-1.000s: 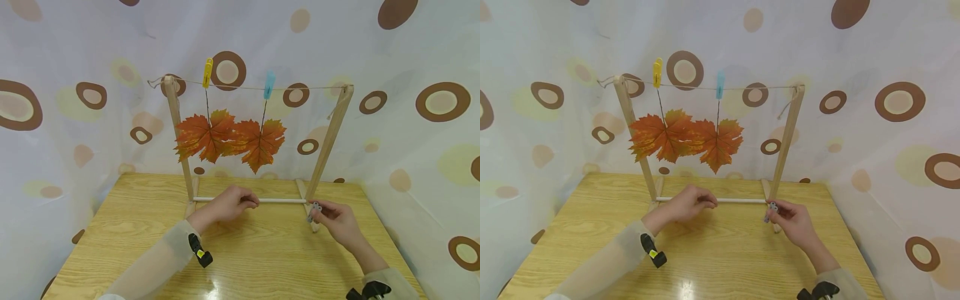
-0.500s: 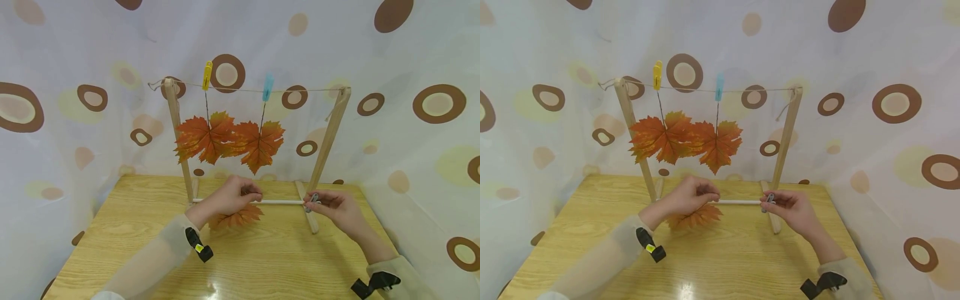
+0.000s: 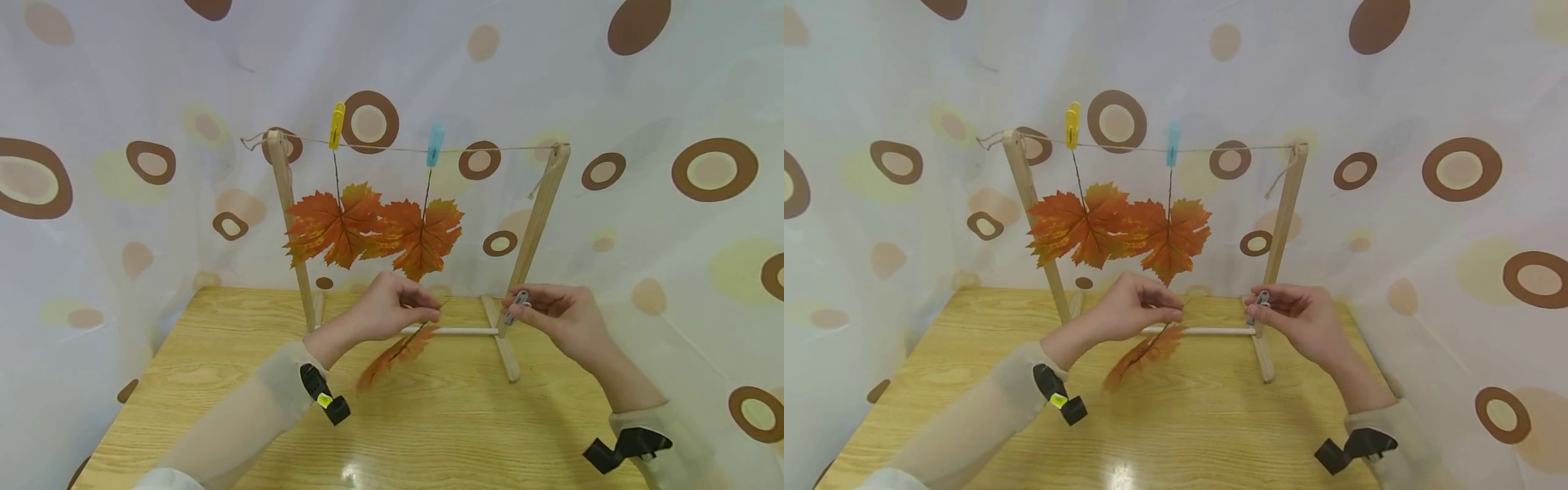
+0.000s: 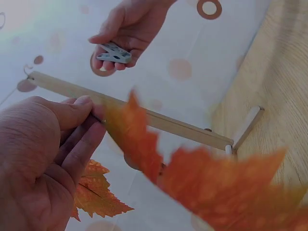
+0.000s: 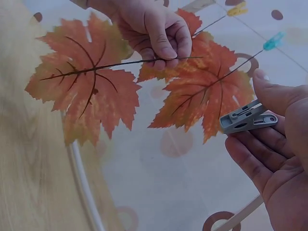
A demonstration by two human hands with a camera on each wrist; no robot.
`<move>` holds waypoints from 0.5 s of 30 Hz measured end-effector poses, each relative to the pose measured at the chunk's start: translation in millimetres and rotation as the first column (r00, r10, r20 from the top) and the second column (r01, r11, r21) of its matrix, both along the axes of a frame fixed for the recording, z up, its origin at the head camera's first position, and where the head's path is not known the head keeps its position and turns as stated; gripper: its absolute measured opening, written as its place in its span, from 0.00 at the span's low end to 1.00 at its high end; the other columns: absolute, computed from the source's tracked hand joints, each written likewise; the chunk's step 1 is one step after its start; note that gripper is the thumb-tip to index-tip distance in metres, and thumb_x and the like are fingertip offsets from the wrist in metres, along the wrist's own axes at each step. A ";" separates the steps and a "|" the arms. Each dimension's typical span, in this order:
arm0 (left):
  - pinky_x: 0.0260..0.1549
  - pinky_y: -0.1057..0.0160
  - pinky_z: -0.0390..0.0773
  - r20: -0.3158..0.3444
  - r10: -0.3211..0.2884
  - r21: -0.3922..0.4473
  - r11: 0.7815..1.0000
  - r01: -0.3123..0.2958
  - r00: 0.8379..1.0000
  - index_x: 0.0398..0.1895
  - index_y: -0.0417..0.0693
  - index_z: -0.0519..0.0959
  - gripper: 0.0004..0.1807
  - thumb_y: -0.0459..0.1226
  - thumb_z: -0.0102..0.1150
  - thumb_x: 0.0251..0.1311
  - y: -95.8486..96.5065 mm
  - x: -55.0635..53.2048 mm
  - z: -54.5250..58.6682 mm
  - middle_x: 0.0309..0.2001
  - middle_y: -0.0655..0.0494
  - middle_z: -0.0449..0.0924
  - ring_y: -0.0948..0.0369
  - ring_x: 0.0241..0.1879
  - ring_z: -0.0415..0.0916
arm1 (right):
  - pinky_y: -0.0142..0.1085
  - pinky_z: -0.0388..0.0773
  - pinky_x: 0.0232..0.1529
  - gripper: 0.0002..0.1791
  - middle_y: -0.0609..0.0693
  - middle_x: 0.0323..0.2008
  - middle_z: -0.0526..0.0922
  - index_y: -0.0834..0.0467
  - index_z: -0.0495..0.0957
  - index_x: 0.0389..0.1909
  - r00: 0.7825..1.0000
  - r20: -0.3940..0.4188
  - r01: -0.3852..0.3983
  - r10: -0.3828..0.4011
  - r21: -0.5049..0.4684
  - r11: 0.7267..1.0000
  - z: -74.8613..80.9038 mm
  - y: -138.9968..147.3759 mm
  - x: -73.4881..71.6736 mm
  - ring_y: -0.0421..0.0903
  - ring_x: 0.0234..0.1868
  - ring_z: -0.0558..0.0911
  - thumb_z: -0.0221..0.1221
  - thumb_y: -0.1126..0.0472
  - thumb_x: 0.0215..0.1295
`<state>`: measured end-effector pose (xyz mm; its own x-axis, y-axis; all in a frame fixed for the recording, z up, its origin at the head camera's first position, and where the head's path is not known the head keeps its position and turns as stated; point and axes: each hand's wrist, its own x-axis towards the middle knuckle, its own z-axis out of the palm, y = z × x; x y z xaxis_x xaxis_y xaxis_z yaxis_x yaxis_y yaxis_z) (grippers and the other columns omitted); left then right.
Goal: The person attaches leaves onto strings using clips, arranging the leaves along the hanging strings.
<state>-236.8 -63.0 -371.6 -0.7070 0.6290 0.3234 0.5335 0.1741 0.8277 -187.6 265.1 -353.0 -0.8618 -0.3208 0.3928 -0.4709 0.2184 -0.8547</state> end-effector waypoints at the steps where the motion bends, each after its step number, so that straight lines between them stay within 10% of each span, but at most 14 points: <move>1: 0.38 0.62 0.87 0.009 0.002 0.000 1.000 -0.002 1.000 0.46 0.46 0.92 0.07 0.36 0.72 0.69 0.5 0.8 1.7 0.38 0.62 0.91 0.64 0.38 0.88 | 0.35 0.87 0.45 0.13 0.62 0.43 0.90 0.74 0.84 0.53 1.000 -0.011 0.003 -0.003 0.006 1.000 3.4 -0.2 -0.3 0.46 0.43 0.91 0.66 0.77 0.68; 15: 0.45 0.61 0.87 0.096 0.008 0.079 0.997 -0.016 0.995 0.49 0.45 0.91 0.09 0.35 0.72 0.68 14.2 7.3 27.8 0.41 0.60 0.91 0.63 0.43 0.87 | 0.30 0.85 0.38 0.09 0.58 0.39 0.91 0.72 0.85 0.48 0.999 -0.038 0.024 -0.023 0.025 0.999 60.7 -10.2 -3.9 0.47 0.40 0.91 0.68 0.75 0.68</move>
